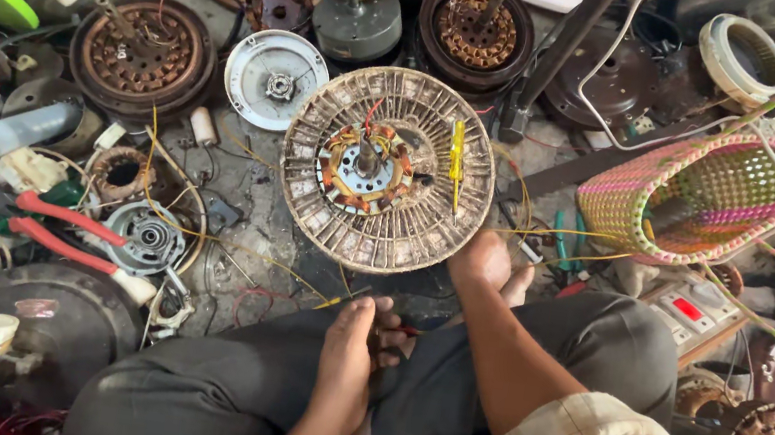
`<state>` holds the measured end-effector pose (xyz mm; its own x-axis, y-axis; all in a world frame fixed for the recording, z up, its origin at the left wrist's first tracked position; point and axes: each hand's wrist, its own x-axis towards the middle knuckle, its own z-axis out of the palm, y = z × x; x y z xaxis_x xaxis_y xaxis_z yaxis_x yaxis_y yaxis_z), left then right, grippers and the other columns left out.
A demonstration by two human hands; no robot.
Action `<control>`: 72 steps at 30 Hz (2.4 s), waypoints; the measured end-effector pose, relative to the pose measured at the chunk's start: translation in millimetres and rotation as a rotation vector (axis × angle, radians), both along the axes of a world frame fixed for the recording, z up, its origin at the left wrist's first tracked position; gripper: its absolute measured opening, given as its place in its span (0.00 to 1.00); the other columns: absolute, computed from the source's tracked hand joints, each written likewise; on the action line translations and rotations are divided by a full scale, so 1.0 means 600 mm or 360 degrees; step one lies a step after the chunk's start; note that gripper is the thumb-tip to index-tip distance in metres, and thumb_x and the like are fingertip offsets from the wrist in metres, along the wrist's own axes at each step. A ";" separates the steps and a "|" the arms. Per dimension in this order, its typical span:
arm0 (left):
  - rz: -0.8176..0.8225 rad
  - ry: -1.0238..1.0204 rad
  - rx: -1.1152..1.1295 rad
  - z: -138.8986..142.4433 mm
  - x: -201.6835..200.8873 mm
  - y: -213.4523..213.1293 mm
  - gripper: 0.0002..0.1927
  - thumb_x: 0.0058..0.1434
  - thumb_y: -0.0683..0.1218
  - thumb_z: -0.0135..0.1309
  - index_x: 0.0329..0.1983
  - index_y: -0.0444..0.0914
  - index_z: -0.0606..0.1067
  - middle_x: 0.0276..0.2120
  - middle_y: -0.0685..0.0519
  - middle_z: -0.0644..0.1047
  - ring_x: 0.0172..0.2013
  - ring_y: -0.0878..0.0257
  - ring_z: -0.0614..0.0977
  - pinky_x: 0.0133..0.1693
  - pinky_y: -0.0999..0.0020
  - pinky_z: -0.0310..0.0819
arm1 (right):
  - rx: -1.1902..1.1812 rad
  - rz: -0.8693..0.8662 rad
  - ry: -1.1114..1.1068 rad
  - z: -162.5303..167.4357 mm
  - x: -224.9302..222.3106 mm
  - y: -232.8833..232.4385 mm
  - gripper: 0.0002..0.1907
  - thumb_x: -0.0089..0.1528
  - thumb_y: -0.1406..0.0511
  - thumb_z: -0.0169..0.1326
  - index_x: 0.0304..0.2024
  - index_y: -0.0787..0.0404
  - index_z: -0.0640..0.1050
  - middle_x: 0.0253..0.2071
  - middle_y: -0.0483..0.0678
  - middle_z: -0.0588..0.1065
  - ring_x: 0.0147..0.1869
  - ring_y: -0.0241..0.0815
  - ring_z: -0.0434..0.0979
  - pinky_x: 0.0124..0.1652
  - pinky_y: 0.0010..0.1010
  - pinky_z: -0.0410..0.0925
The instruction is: The person sits on the floor of a cluttered fan repair workshop and rewinds a fan motor stator, routing yellow enameled copper wire through the stator slots by hand. They later use a screwdriver to work on the motor and hold a small component while continuing the winding work.
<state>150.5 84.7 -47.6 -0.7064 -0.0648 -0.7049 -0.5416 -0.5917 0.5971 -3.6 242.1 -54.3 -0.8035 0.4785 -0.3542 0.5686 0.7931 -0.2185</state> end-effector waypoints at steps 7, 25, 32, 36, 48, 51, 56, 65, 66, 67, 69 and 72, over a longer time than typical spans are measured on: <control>0.0124 0.0109 0.0592 0.018 0.001 -0.022 0.22 0.70 0.58 0.41 0.45 0.36 0.76 0.34 0.45 0.81 0.32 0.51 0.85 0.34 0.57 0.79 | 0.0011 0.0403 0.0263 -0.004 -0.001 0.012 0.21 0.62 0.55 0.55 0.53 0.58 0.80 0.51 0.56 0.79 0.53 0.55 0.80 0.48 0.46 0.73; -0.0540 0.0559 0.0241 0.105 0.035 -0.022 0.13 0.69 0.49 0.47 0.49 0.39 0.77 0.35 0.55 0.82 0.35 0.66 0.82 0.32 0.70 0.75 | -0.2747 -0.0811 -0.0110 0.158 0.264 0.071 0.04 0.65 0.66 0.53 0.37 0.61 0.74 0.28 0.45 0.77 0.25 0.35 0.75 0.26 0.27 0.69; -0.0588 0.0664 -0.0057 0.080 0.063 -0.016 0.09 0.66 0.47 0.57 0.44 0.38 0.81 0.34 0.57 0.82 0.34 0.71 0.80 0.34 0.74 0.72 | -0.2433 -0.0302 -0.0075 0.155 0.295 0.016 0.07 0.62 0.68 0.59 0.37 0.63 0.73 0.28 0.47 0.76 0.27 0.35 0.74 0.27 0.27 0.69; -0.0527 0.0762 -0.0066 0.065 0.061 -0.018 0.07 0.66 0.47 0.57 0.42 0.39 0.80 0.35 0.59 0.81 0.36 0.73 0.80 0.37 0.75 0.73 | -0.2548 -0.0152 0.0032 0.155 0.286 0.016 0.09 0.60 0.70 0.60 0.41 0.62 0.73 0.28 0.45 0.74 0.28 0.35 0.74 0.29 0.26 0.68; 0.0600 0.0592 0.0567 0.136 -0.073 -0.133 0.08 0.69 0.48 0.45 0.40 0.40 0.71 0.35 0.48 0.81 0.41 0.51 0.83 0.40 0.57 0.77 | -0.0631 0.0811 0.1103 0.144 0.082 0.024 0.20 0.58 0.65 0.64 0.51 0.67 0.77 0.34 0.52 0.79 0.35 0.45 0.77 0.36 0.35 0.70; 0.0619 0.0609 0.0620 0.129 -0.107 -0.145 0.08 0.68 0.48 0.43 0.39 0.40 0.70 0.38 0.45 0.82 0.44 0.49 0.84 0.41 0.56 0.76 | -0.0430 0.0876 0.1140 0.115 0.032 0.015 0.26 0.55 0.64 0.66 0.54 0.67 0.77 0.38 0.56 0.80 0.40 0.50 0.79 0.39 0.40 0.71; 0.0585 0.0740 0.0667 0.096 -0.113 -0.142 0.08 0.68 0.49 0.44 0.38 0.41 0.70 0.37 0.45 0.81 0.41 0.47 0.82 0.39 0.53 0.75 | -0.0692 0.0612 0.0910 0.067 0.000 0.040 0.22 0.61 0.64 0.60 0.57 0.63 0.77 0.42 0.52 0.81 0.45 0.42 0.83 0.45 0.36 0.74; 0.0490 0.0834 0.0857 0.087 -0.104 -0.132 0.08 0.68 0.49 0.45 0.37 0.41 0.70 0.38 0.47 0.77 0.42 0.51 0.79 0.42 0.54 0.74 | -0.2684 -0.0151 0.0127 0.084 0.150 0.015 0.10 0.62 0.65 0.52 0.46 0.61 0.75 0.41 0.50 0.79 0.44 0.41 0.82 0.43 0.37 0.76; 0.0472 0.0842 0.0876 0.089 -0.103 -0.130 0.08 0.68 0.49 0.45 0.37 0.41 0.70 0.38 0.47 0.77 0.42 0.52 0.79 0.42 0.55 0.74 | -0.2641 -0.0058 0.0219 0.091 0.161 -0.001 0.10 0.62 0.67 0.54 0.45 0.63 0.75 0.40 0.51 0.79 0.44 0.41 0.82 0.43 0.37 0.76; 0.0476 0.0823 0.0877 0.091 -0.102 -0.129 0.08 0.68 0.49 0.45 0.37 0.41 0.70 0.38 0.48 0.77 0.42 0.52 0.79 0.43 0.56 0.74 | -0.2602 0.0041 0.0314 0.097 0.168 -0.017 0.09 0.62 0.68 0.56 0.45 0.64 0.75 0.40 0.52 0.79 0.43 0.41 0.81 0.44 0.36 0.76; 0.0489 0.0786 0.0875 0.093 -0.100 -0.125 0.08 0.68 0.50 0.45 0.37 0.41 0.70 0.39 0.49 0.78 0.42 0.54 0.79 0.43 0.57 0.74 | -0.2442 0.0184 0.0489 0.110 0.171 -0.046 0.09 0.62 0.71 0.60 0.44 0.66 0.76 0.40 0.51 0.79 0.43 0.39 0.80 0.44 0.34 0.75; 0.0540 0.0715 0.0828 0.095 -0.099 -0.119 0.08 0.68 0.49 0.44 0.37 0.41 0.70 0.39 0.50 0.78 0.41 0.55 0.79 0.43 0.57 0.74 | -0.2160 0.0383 0.0751 0.126 0.162 -0.081 0.09 0.61 0.73 0.62 0.42 0.67 0.76 0.42 0.50 0.79 0.43 0.36 0.78 0.46 0.29 0.72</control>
